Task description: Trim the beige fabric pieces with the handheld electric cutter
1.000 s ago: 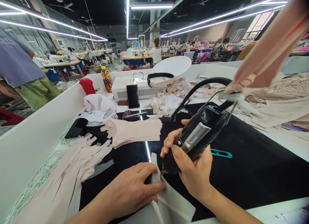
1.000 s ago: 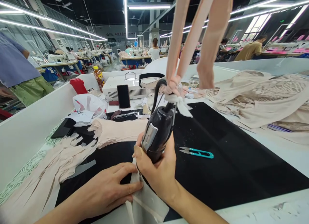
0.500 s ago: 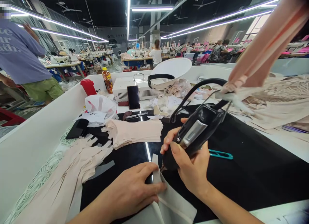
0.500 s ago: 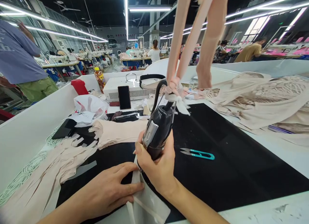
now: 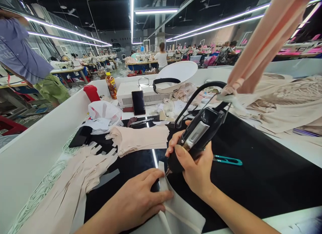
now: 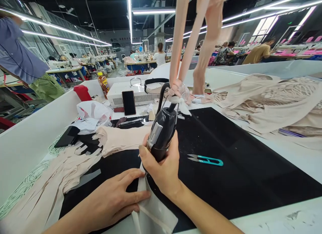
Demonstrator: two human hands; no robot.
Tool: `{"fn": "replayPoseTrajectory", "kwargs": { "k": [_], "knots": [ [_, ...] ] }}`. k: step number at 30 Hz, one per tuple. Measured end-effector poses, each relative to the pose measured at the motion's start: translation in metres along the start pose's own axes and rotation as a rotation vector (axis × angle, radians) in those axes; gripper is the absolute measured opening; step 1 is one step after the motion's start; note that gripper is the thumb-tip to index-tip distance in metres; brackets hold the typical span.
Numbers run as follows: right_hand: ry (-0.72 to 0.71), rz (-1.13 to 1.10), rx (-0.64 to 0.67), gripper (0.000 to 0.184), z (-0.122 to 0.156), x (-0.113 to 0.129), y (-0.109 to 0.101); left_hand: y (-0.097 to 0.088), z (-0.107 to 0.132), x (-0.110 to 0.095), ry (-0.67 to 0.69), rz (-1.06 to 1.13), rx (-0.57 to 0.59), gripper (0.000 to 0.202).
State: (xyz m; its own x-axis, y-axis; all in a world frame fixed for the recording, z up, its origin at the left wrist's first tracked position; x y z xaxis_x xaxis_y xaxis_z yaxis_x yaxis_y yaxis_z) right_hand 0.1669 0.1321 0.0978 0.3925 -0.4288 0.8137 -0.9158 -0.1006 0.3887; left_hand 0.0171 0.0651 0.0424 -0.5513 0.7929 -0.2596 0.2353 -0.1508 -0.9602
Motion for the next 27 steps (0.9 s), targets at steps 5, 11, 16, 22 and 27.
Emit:
{"fn": "replayPoseTrajectory", "kwargs": {
  "k": [5, 11, 16, 22, 27],
  "knots": [
    [0.003, 0.051, -0.027, 0.034, 0.001, 0.000, 0.002, -0.001, 0.001, 0.001, 0.005, 0.024, -0.022, 0.034],
    [0.018, 0.133, 0.027, 0.035, -0.007, 0.004, 0.000, -0.005, 0.005, 0.011, -0.059, 0.120, -0.044, 0.042],
    [-0.017, 0.237, 0.065, 0.043, -0.018, 0.015, -0.016, -0.004, -0.006, 0.027, -0.179, 0.099, -0.122, 0.032],
    [-0.133, 0.537, 0.080, 0.062, -0.031, 0.034, -0.043, -0.002, -0.020, 0.035, -0.207, 0.001, -0.079, 0.016],
    [-0.429, 0.516, -0.203, 0.061, -0.011, 0.059, -0.086, -0.022, -0.022, 0.030, -0.215, 0.049, -0.130, 0.018]
  ]
}}
Point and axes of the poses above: each hand's wrist, its own z-axis away from the middle knuckle, its own y-axis out of the palm, x = y × z, the point moved 5 cm from there along -z, towards the middle knuckle, and after that the axes turned 5 degrees about y, right-handed, at the moved point
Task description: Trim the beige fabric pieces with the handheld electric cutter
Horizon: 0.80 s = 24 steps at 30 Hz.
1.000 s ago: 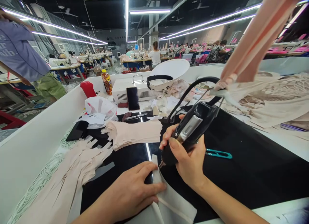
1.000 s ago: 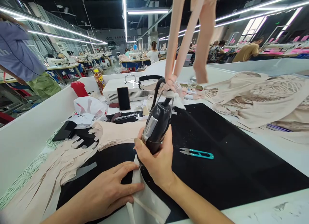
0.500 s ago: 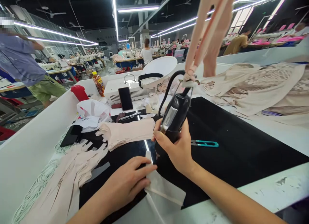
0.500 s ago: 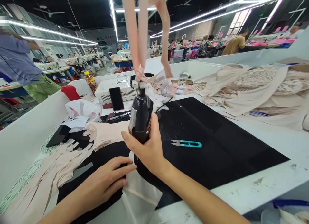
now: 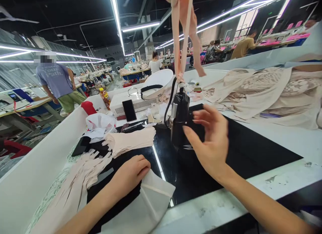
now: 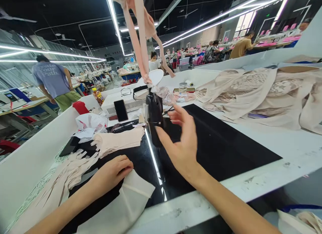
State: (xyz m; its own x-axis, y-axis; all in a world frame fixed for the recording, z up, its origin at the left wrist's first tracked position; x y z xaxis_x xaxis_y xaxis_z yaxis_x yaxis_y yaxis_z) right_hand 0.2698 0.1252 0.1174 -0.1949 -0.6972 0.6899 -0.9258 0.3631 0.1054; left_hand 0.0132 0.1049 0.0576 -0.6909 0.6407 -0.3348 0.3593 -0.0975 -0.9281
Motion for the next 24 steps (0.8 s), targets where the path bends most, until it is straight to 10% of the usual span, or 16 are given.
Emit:
{"fn": "replayPoseTrajectory", "kwargs": {
  "k": [6, 17, 24],
  "knots": [
    [0.294, -0.159, 0.461, 0.011, 0.038, -0.016, 0.008, -0.033, -0.008, -0.029, 0.040, 0.124, -0.107, 0.018],
    [0.740, -0.544, 1.243, 0.059, 0.095, -0.010, 0.092, -0.075, -0.014, -0.079, 0.214, 0.343, -0.333, 0.017],
    [0.781, -0.334, 1.250, 0.048, 0.093, -0.018, 0.070, -0.098, 0.022, -0.065, 0.196, 0.308, -0.389, 0.015]
  ]
}}
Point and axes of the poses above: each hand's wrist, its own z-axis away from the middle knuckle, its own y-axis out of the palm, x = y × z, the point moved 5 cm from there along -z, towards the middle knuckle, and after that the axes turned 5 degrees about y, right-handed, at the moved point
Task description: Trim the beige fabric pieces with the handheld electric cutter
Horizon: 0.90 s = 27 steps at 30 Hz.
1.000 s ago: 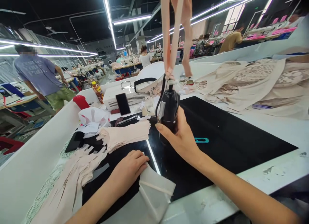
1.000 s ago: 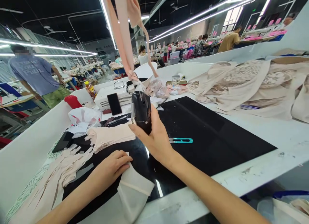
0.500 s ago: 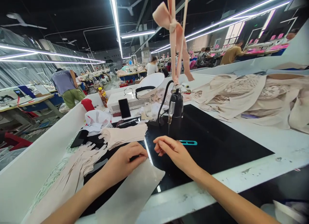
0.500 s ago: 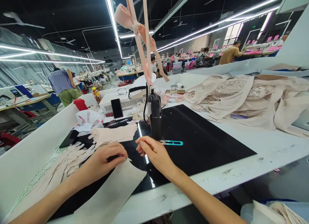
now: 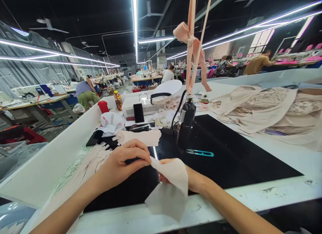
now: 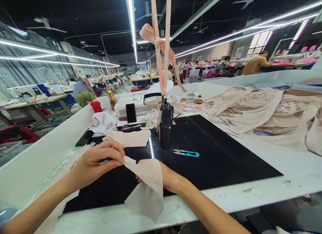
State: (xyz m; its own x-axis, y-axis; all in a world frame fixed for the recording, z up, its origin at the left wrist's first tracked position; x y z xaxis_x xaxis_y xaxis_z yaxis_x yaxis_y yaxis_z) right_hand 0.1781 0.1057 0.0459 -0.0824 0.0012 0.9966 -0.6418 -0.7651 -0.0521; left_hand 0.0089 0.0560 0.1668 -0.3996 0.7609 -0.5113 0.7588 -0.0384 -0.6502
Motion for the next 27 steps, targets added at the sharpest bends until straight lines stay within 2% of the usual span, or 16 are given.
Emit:
{"fn": "replayPoseTrajectory", "kwargs": {
  "k": [3, 6, 8, 10, 12, 14, 18, 21, 24, 27],
  "knots": [
    [0.073, 0.194, -0.097, 0.035, 0.019, -0.002, -0.023, -0.006, 0.032, 0.024, -0.134, -0.068, 0.093, 0.017],
    [0.139, 0.457, -0.191, 0.019, 0.031, -0.002, -0.037, -0.002, 0.065, 0.056, -0.231, -0.241, 0.205, 0.023],
    [0.168, 0.616, -0.268, 0.015, 0.033, -0.003, -0.041, -0.001, 0.082, 0.075, -0.292, -0.308, 0.169, 0.022],
    [0.187, 0.728, -0.312, 0.020, 0.034, -0.005, -0.040, 0.001, 0.092, 0.085, -0.343, -0.361, 0.102, 0.019],
    [0.192, 0.789, -0.316, 0.026, 0.033, -0.008, -0.038, 0.005, 0.097, 0.086, -0.372, -0.385, 0.058, 0.019],
    [0.187, 0.825, -0.310, 0.033, 0.034, -0.012, -0.037, 0.013, 0.098, 0.079, -0.368, -0.366, 0.073, 0.020],
    [0.175, 0.898, -0.350, 0.041, 0.039, -0.024, -0.044, 0.037, 0.101, 0.066, -0.310, -0.280, 0.228, 0.017],
    [0.138, 0.913, -0.391, 0.040, 0.041, -0.030, -0.049, 0.046, 0.109, 0.071, -0.313, -0.266, 0.316, 0.050],
    [0.104, 0.913, -0.428, 0.039, 0.042, -0.032, -0.053, 0.048, 0.118, 0.086, -0.431, -0.300, 0.417, 0.081],
    [0.089, 0.914, -0.417, 0.036, 0.043, -0.036, -0.056, 0.047, 0.125, 0.096, -0.548, -0.355, 0.474, 0.101]
  ]
}}
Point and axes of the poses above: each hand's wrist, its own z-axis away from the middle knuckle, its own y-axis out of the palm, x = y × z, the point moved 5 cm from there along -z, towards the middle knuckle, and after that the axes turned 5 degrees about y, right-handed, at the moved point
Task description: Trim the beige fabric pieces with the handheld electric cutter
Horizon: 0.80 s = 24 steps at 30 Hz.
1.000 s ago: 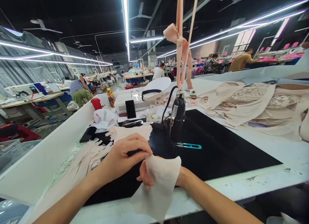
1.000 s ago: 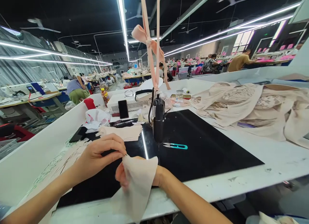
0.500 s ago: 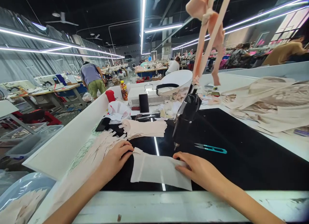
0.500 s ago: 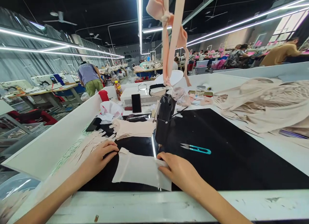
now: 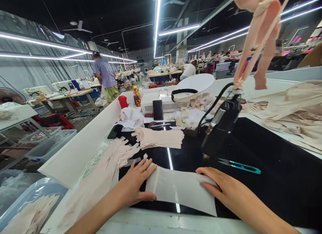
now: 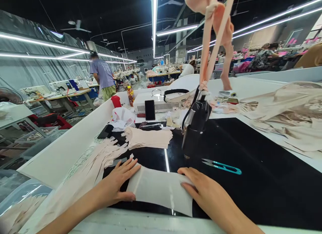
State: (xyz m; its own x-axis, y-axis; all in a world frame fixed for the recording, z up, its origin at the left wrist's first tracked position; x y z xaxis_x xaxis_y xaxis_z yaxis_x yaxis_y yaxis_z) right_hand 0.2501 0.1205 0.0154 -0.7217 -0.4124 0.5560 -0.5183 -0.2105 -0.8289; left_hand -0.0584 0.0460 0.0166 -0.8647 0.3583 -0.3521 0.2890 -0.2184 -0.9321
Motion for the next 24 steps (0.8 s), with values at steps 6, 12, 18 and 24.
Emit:
{"fn": "replayPoseTrajectory", "kwargs": {
  "k": [6, 12, 18, 24],
  "knots": [
    [0.036, -0.007, -0.049, 0.040, 0.003, -0.021, 0.007, 0.004, 0.007, 0.011, -0.111, -0.001, -0.064, 0.113],
    [0.082, -0.013, -0.042, 0.043, 0.004, -0.027, 0.009, -0.007, 0.004, 0.021, -0.151, -0.004, -0.274, 0.051],
    [0.009, -0.013, 0.000, 0.041, -0.003, -0.024, 0.014, -0.020, -0.017, 0.024, -0.198, 0.005, -0.350, 0.040],
    [-0.069, 0.046, -0.137, 0.039, -0.003, -0.042, 0.024, -0.027, -0.022, 0.025, -0.237, 0.139, -0.382, 0.017]
  ]
}}
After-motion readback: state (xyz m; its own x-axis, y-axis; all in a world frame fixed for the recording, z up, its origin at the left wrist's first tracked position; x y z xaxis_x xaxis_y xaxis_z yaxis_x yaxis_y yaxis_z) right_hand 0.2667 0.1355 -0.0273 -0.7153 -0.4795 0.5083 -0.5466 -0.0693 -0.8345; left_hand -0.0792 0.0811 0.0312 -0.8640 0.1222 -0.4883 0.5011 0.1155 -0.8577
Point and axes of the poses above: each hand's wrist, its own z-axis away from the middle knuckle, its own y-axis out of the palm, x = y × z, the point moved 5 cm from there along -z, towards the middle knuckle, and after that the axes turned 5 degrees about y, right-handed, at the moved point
